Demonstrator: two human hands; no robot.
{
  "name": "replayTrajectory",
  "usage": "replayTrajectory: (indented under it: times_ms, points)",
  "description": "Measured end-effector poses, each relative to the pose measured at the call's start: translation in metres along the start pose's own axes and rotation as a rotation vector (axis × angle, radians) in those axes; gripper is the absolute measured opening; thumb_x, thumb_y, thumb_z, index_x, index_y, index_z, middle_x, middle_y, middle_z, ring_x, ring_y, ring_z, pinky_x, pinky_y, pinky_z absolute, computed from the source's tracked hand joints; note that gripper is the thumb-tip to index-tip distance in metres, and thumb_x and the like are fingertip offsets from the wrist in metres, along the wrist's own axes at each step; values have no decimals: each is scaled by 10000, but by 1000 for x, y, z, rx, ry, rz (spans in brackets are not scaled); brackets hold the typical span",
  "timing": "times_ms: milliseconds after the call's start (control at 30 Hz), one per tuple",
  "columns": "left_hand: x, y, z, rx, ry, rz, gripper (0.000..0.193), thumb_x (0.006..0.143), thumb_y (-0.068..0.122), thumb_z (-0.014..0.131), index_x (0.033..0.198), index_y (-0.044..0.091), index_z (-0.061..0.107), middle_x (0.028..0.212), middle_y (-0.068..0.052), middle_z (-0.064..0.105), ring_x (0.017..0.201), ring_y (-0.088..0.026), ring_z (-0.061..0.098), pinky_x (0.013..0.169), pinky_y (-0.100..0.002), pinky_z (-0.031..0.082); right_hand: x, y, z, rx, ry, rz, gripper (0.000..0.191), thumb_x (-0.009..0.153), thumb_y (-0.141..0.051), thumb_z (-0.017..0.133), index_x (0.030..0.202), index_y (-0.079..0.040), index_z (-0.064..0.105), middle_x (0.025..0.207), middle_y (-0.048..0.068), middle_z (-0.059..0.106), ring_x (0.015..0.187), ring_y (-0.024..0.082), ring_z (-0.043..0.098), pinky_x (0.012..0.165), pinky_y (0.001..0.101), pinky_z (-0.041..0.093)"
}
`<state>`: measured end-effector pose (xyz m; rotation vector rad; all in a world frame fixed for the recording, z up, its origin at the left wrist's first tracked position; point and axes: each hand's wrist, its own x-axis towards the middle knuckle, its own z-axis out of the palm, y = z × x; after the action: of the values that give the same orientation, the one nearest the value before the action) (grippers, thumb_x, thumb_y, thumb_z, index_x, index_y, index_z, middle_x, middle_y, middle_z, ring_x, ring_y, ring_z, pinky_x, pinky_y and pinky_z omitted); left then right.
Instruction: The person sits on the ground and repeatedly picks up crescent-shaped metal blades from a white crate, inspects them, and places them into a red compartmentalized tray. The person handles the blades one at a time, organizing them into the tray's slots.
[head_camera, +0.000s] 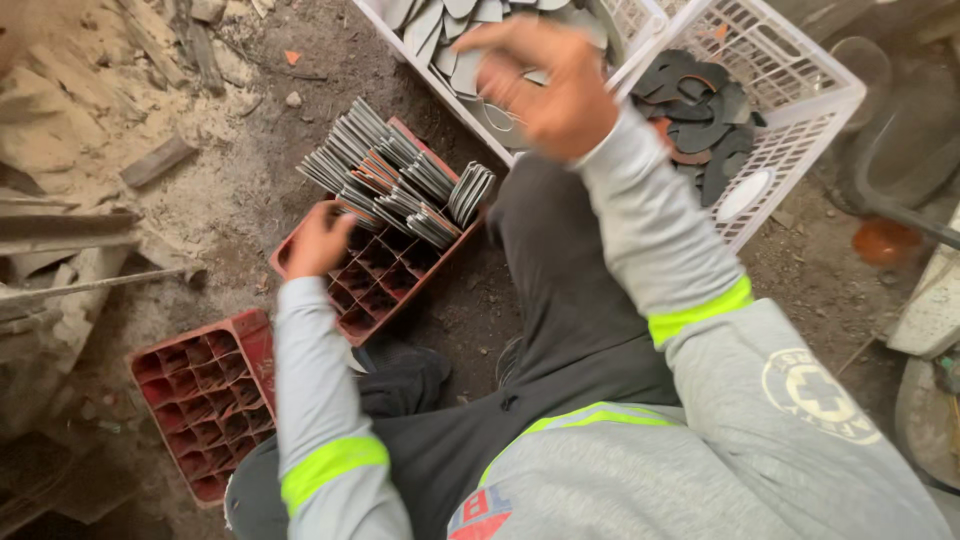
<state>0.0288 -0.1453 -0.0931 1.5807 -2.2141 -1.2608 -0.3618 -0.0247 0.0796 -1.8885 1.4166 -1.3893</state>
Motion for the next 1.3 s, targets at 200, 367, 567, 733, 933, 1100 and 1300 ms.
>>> replayTrajectory:
  times_ms: [200,367,567,733,933,1100,1300]
  points:
    - [-89,9,-153,0,335,3,394,1074,200,643,1409,-7,620,1320,-193,681,1169,-294,669,966,-396,534,-27,134,-75,-227,292,335,172,1125,-136,631,1090,-1,734,882,114,759,793,184,768,753,348,626]
    - [-168,-1,-162,-255,332,-283,423,1045,171,637,1436,26,568,1259,-142,668,1043,-234,668,878,-344,561,-144,179,-103,-538,349,428,172,1073,-161,677,1049,-20,772,886,169,760,813,316,745,756,431,581]
    - [-162,-25,-153,13,201,-166,454,1059,164,650,1481,13,577,1324,-188,675,1158,-239,654,964,-342,510,-240,164,-73,-753,11,955,400,857,-327,748,1088,-3,710,1088,298,679,991,494,640,905,522,508]
    - [-151,-16,-128,-139,164,-128,487,1023,235,638,1464,39,565,1281,-184,703,1147,-237,672,965,-340,523,-223,152,-38,-978,102,955,375,785,-276,770,1086,-57,724,1153,276,634,1090,502,589,862,616,461]
    - [-149,8,-118,84,78,-198,490,993,282,650,1428,69,579,1255,-193,707,1137,-300,687,916,-414,535,-92,162,-19,-494,333,441,140,982,-112,653,1084,-22,686,1016,164,660,964,366,638,887,487,516]
    - [-148,16,-116,74,124,-172,484,989,280,653,1422,74,586,1242,-195,714,1133,-310,700,922,-418,546,3,184,40,-667,27,560,537,875,-288,818,1259,15,594,1218,262,565,1187,470,494,965,536,413]
    - [-149,24,-107,90,138,-181,500,981,267,672,1431,70,576,1281,-209,683,1131,-331,688,908,-428,539,-2,193,63,-848,84,838,659,724,-305,894,1243,-18,608,1262,213,610,1251,405,524,977,553,381]
